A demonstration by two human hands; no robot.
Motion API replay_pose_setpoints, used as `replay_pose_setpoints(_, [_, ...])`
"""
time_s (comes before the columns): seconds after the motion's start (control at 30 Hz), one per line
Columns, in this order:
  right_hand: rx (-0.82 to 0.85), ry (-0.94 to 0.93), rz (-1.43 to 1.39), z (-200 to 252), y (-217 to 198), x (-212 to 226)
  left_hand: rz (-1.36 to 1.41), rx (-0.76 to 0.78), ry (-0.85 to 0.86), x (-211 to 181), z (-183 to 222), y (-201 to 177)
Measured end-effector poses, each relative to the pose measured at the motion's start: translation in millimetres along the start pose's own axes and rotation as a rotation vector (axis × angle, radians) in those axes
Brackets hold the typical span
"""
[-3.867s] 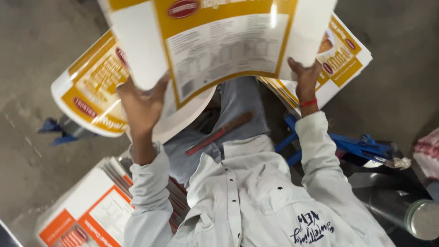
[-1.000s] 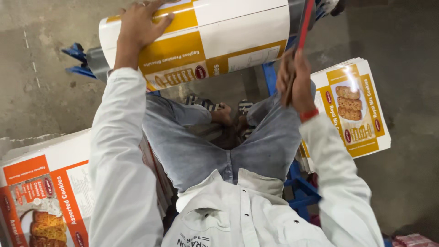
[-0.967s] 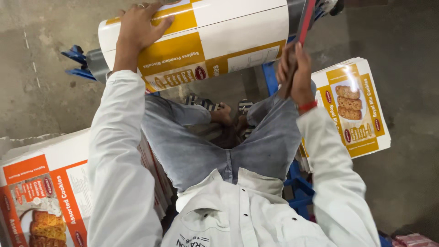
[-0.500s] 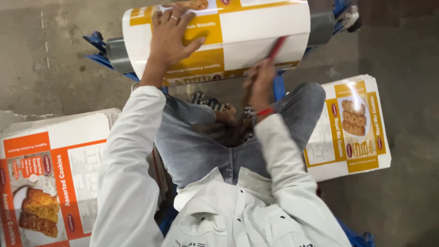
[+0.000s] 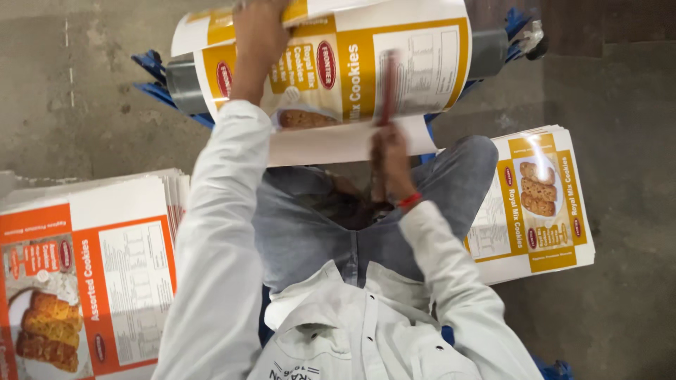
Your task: The person sorts and organizes stacks of printed cookie packaging sheets by hand, picking up sheets from one stack, folding or aligning them, and placing them onto other stacks while sitting on the floor.
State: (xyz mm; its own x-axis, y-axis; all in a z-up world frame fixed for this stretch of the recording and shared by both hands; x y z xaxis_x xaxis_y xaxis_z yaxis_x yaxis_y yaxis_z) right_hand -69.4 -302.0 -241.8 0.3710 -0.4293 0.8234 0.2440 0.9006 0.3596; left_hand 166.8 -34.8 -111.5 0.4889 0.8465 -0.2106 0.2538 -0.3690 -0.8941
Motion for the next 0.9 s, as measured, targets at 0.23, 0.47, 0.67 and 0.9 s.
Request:
replay_pose_setpoints(0.23, [-0.025,-0.209,-0.183,-56.2,-78.5,104.3,-0.22,-0.183,0.092,-36.3,37.7,-16.6])
replay_pose_setpoints(0.47, [-0.067,-0.173,-0.136,-77.1,-98.3,120.1,-0.003,0.101,-0.13,-28.1,60.7,-29.2])
replay_pose_setpoints(0.67, [-0.193,-0.24,-0.212,-62.3,-68.3,75.2,-0.257,-0.018,0.08,-61.1,58.8,-11.6])
replay_pose_setpoints(0.9, [0.383,0.158,0.16,38.2,59.2,29.7,-0.257,0.033,0.158,-82.8,93.5,-28.8])
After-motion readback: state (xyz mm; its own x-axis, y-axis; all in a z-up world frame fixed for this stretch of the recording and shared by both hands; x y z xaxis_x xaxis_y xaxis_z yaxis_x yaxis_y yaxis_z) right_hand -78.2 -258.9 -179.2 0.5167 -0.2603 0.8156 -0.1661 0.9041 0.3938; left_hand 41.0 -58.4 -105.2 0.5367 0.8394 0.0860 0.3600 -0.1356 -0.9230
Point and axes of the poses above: each hand's wrist, its own z-axis away from the middle knuckle, its own y-axis out of the palm, x = y × z, the point moved 4 cm from there along -z, towards the middle knuckle, and after that the axes turned 8 degrees about y, right-handed, at the moved point
